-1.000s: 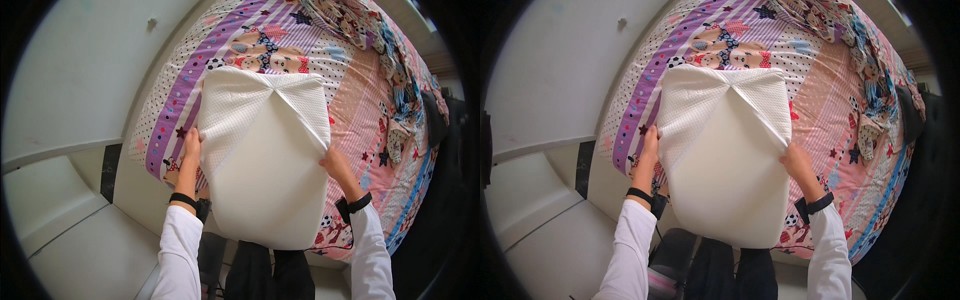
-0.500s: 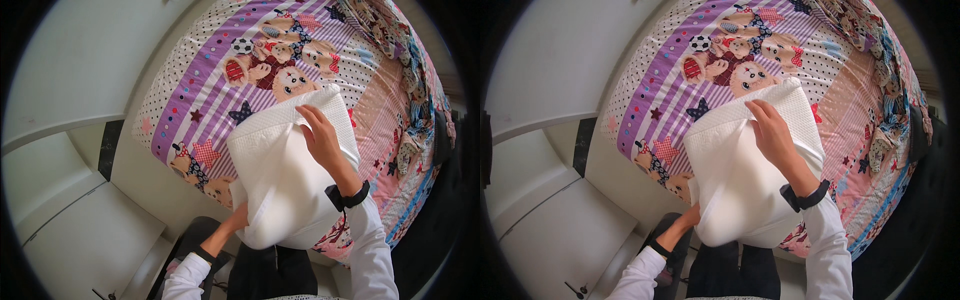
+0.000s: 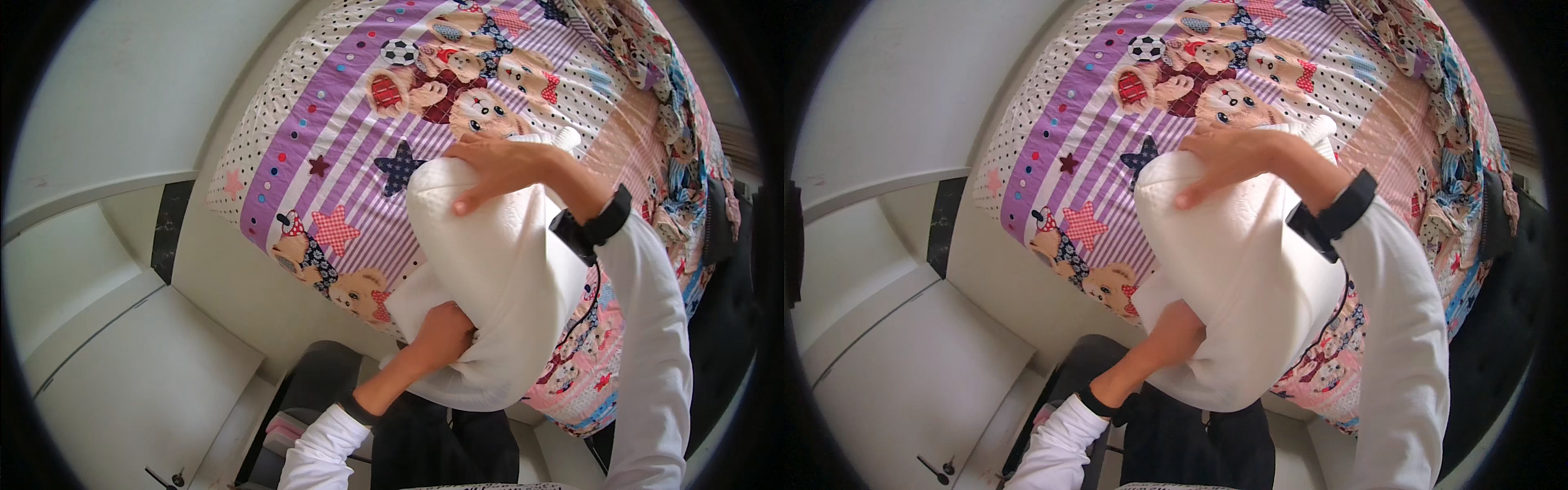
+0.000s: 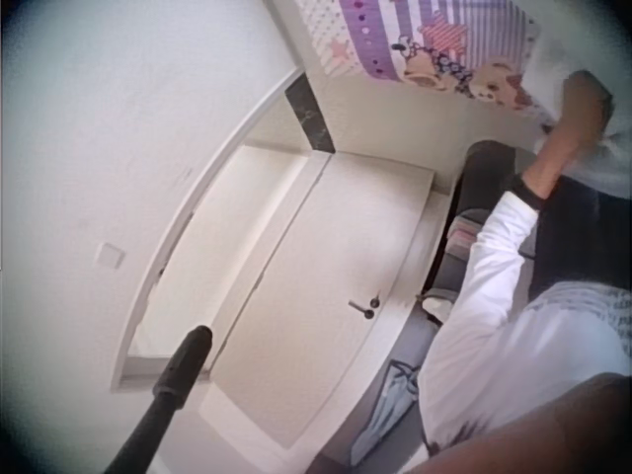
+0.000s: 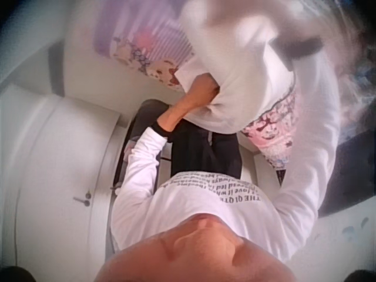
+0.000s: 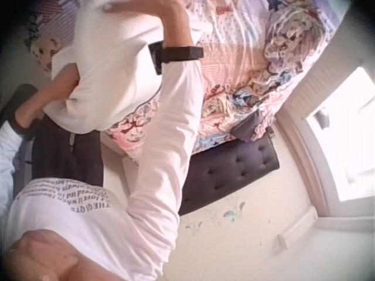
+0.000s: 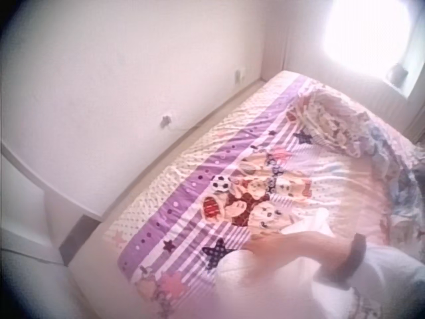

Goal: The person inserts a white pillow into a white pillowcase on a bed. They align the corners, push the pillow inside, and smooth the fabric before zipping the case closed.

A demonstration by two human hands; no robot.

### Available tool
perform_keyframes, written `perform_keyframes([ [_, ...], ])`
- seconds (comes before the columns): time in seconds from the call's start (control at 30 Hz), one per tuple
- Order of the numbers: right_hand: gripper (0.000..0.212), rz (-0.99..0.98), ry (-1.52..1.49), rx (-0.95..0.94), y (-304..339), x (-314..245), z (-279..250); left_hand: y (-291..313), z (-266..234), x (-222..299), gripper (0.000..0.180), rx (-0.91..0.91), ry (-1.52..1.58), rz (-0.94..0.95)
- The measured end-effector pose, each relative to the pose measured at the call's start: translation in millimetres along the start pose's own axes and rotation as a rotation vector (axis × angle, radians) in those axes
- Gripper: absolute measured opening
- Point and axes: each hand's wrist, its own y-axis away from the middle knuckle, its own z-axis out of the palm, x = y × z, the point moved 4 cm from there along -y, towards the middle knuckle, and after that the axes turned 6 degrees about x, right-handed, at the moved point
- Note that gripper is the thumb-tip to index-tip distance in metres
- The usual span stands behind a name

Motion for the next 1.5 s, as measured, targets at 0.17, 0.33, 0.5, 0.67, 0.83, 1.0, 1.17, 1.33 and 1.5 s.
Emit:
perform_keyframes([
  [0.17, 0.097, 0.096, -0.104, -0.036, 60.1, 26.2, -26.5, -2.2, -26.5, -11.3, 0.011, 0.289, 0.239, -0.114],
  [0.33, 0.077, 0.279, -0.281, -0.032, 112.9, 14.9, -9.0, 3.9, -30.7, -27.9, 0.010, 0.215, 0.462, -0.245],
  [0.5, 0.065, 0.261, -0.627, 0.237, 163.2, 23.3, 14.0, -22.4, -21.8, -20.6, 0.032, 0.014, 0.631, -0.133],
  [0.67, 0.068, 0.440, -0.721, 0.682, 247.6, 93.4, -54.6, -27.6, 26.6, -12.5, 0.047, -0.467, 0.600, -0.126],
  [0.83, 0.080, 0.500, -0.715, 0.608, 283.2, 157.5, -59.1, -24.7, 39.8, -41.6, 0.044, -0.327, 0.838, -0.370],
  [1.0, 0.071, 0.641, -0.287, 0.875, 266.1, 217.9, 15.1, -28.5, 27.6, -57.3, 0.036, -0.159, 0.897, -0.489],
  [1.17, 0.027, 0.328, -0.223, 1.041, 198.1, 115.0, 99.8, 6.5, 41.3, -107.2, 0.030, 0.058, 1.042, -0.823],
  [1.33, 0.037, 0.372, -0.468, 0.772, 190.5, -17.5, 188.7, 47.1, 44.6, -97.7, 0.043, -0.098, 1.095, -0.930],
  [1.5, 0.089, 0.459, -0.541, 0.570, 207.7, -83.4, 270.5, 98.3, 45.8, -80.8, 0.051, -0.238, 0.727, -0.722],
])
